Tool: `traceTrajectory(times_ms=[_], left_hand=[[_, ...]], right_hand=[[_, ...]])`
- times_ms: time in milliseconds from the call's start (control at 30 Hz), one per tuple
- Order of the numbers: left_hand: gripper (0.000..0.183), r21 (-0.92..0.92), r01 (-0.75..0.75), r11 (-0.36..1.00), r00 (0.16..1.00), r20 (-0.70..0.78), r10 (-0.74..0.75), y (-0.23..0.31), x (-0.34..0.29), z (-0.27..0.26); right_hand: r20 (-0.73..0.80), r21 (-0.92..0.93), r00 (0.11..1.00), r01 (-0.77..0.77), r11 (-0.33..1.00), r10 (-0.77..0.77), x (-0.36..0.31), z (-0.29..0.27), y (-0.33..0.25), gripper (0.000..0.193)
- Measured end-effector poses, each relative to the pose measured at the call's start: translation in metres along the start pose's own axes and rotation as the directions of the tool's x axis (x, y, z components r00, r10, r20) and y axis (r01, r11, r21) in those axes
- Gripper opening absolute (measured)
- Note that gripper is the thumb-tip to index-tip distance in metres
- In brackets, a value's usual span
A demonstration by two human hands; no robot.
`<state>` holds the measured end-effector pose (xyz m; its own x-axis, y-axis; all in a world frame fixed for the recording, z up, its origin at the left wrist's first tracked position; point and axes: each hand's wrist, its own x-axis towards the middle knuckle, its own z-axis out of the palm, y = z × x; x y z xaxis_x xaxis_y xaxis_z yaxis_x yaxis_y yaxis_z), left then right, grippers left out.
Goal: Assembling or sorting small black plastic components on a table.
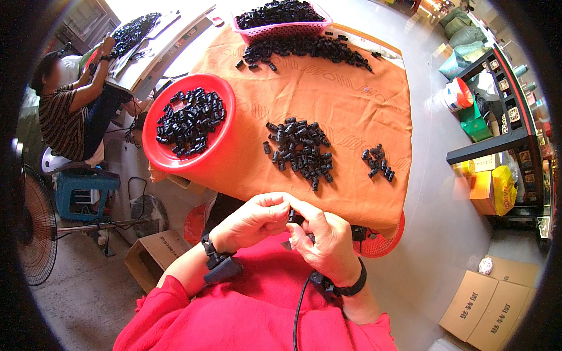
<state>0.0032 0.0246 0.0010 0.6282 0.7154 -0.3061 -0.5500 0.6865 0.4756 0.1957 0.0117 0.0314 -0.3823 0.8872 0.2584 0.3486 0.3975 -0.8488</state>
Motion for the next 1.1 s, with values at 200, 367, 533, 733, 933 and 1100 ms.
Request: traceTrajectory(times_ms=[200, 367, 533, 733, 933, 1100], left_hand=[[0.024, 0.011, -0.064, 0.998, 0.998, 0.003, 0.064, -0.007, 0.002, -0.003], [0.027, 0.049, -0.069, 0.996, 0.998, 0.005, 0.069, -0.006, 0.002, -0.004], [0.025, 0.041, -0.083, 0.996, 0.997, 0.004, 0.083, -0.003, 0.000, 0.004], [0.027, 0.002, -0.123, 0.992, 0.992, 0.005, 0.123, -0.015, 0.005, -0.011], [0.031, 0.008, -0.068, 0.998, 0.998, -0.016, 0.068, -0.019, 0.007, -0.013], [0.032, 0.005, -0.090, 0.996, 0.996, 0.002, 0.090, -0.019, 0.006, -0.007]], right_hand=[[0.042, 0.000, 0.998, -0.041, 0.999, 0.041, 0.002, -0.002, -0.009, 0.036], [-0.081, 0.069, 0.973, -0.210, 0.975, 0.215, 0.002, -0.001, -0.016, 0.024], [-0.060, 0.075, 0.963, -0.257, 0.964, 0.262, 0.003, -0.003, -0.015, 0.022], [0.059, -0.083, 0.993, -0.098, 0.992, 0.103, 0.005, -0.002, -0.015, 0.036], [0.040, -0.204, 0.999, -0.003, 0.979, 0.012, 0.006, -0.001, -0.010, 0.043], [0.060, -0.253, 0.998, 0.030, 0.967, -0.016, 0.009, -0.003, -0.014, 0.039]])
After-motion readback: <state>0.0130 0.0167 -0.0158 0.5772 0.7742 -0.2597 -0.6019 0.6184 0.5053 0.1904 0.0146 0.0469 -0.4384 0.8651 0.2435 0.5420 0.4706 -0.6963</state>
